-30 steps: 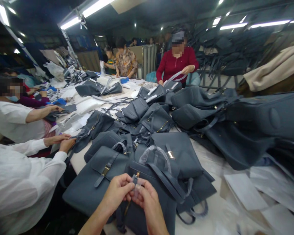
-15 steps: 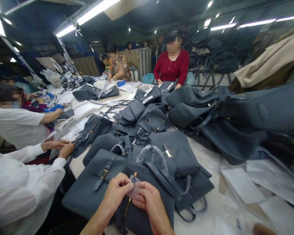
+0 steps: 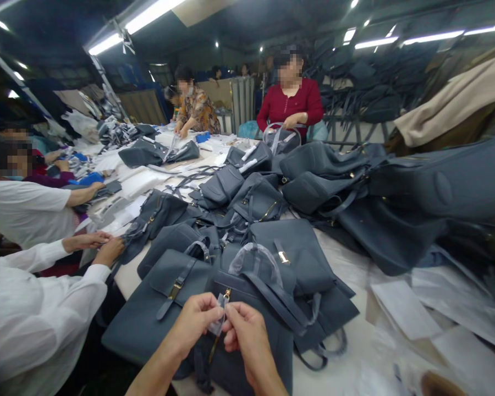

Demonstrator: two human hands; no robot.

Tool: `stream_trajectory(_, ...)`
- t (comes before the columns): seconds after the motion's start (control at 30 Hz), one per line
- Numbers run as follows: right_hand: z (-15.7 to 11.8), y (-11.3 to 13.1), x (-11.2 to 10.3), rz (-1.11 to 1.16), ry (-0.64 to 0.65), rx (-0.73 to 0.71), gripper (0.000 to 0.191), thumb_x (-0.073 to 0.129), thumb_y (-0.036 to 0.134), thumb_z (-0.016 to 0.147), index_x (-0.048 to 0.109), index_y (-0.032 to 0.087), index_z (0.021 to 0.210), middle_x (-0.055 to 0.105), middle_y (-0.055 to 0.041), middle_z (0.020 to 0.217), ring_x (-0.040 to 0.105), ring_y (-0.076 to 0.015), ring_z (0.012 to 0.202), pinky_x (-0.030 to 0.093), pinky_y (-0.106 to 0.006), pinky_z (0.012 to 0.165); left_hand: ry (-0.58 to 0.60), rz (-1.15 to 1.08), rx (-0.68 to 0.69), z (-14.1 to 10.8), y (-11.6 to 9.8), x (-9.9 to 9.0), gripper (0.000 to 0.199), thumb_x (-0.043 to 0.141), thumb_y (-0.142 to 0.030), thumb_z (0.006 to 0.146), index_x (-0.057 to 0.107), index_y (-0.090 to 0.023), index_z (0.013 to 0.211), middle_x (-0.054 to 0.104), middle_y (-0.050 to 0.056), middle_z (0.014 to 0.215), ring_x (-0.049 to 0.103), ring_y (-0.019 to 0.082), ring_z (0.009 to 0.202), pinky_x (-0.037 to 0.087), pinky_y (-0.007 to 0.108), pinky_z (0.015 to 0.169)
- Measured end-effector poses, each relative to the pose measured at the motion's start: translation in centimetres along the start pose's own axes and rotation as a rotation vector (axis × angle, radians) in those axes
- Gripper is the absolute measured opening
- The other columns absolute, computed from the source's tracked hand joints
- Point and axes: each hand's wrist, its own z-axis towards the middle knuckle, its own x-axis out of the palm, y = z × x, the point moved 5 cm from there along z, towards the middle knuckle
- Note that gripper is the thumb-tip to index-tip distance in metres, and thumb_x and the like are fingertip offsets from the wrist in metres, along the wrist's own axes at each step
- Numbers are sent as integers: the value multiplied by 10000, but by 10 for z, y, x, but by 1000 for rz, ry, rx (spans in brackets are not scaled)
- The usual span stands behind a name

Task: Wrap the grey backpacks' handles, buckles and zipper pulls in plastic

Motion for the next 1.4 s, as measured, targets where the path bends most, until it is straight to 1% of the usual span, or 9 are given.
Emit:
stream_trajectory(0.23, 3, 1, 0, -84, -6, -77, 561, 689, 693, 649, 563, 154, 563, 492, 60, 429, 384, -30, 313, 269, -151, 344, -86, 56, 58, 0, 4, -1, 193, 596, -303, 617, 455, -195, 541, 440, -55, 493, 378, 97, 494, 282, 217, 494)
stream_trajectory(0.37, 4, 1, 2, -99, -1, -98, 526, 660, 660, 709, 559, 159, 583, 499, 55, 465, 383, -37, 334, 254, -166, 366, -130, 120, 95, -6, -1, -1, 222, 594, -293, 655, 440, -196, 528, 422, -60, 504, 378, 101, 517, 275, 218, 513)
stream_trajectory(0.53, 7, 1, 0, -105, 0, -120, 512, 640, 642, 742, 558, 159, 594, 489, 55, 480, 355, -38, 341, 220, -185, 381, -108, 173, 132, -9, -7, 1, 228, 565, -318, 691, 425, -205, 551, 406, -58, 547, 393, 117, 553, 300, 224, 538)
stream_trajectory(0.67, 9, -1, 0, -96, 7, -139, 510, 631, 650, 748, 576, 158, 626, 497, 54, 509, 351, -42, 355, 229, -193, 393, -80, 136, 189, -7, -8, 3, 246, 549, -341, 740, 420, -207, 580, 432, -45, 603, 429, 127, 593, 340, 227, 577)
stream_trajectory(0.87, 10, 4, 5, -86, -21, -137, 578, 613, 728, 695, 534, 171, 564, 460, 61, 464, 325, -45, 351, 223, -198, 396, -55, 90, 161, -2, -3, 4, 279, 536, -382, 796, 412, -214, 610, 449, -56, 541, 437, 119, 529, 344, 229, 545)
stream_trajectory(0.97, 11, 8, 6, -98, -55, -128, 596, 582, 759, 687, 514, 184, 543, 418, 69, 407, 316, -54, 348, 223, -202, 400, -69, 87, 170, 0, -5, 6, 263, 530, -356, 795, 403, -217, 612, 460, -56, 534, 454, 120, 523, 356, 229, 544)
stream_trajectory(1.1, 14, 12, 5, -133, -89, -126, 577, 562, 748, 695, 495, 199, 529, 392, 73, 381, 300, -62, 341, 223, -210, 396, -83, 82, 166, 4, -9, 10, 194, 532, -309, 766, 435, -216, 626, 471, -56, 537, 479, 125, 521, 376, 229, 544)
stream_trajectory(1.27, 24, 11, 0, -192, -138, -155, 527, 555, 689, 728, 477, 217, 506, 400, 65, 395, 306, -77, 344, 228, -229, 386, -146, 204, 187, 5, -17, 9, 181, 532, -278, 760, 469, -211, 604, 496, -42, 551, 486, 129, 531, 362, 228, 542)
stream_trajectory(1.4, 32, 10, -4, -227, -154, -206, 483, 617, 637, 713, 513, 218, 497, 472, 39, 425, 403, -114, 420, 290, -240, 425, -156, 289, 203, 7, -17, 7, 197, 524, -275, 776, 480, -209, 596, 504, -34, 554, 488, 134, 543, 348, 228, 541)
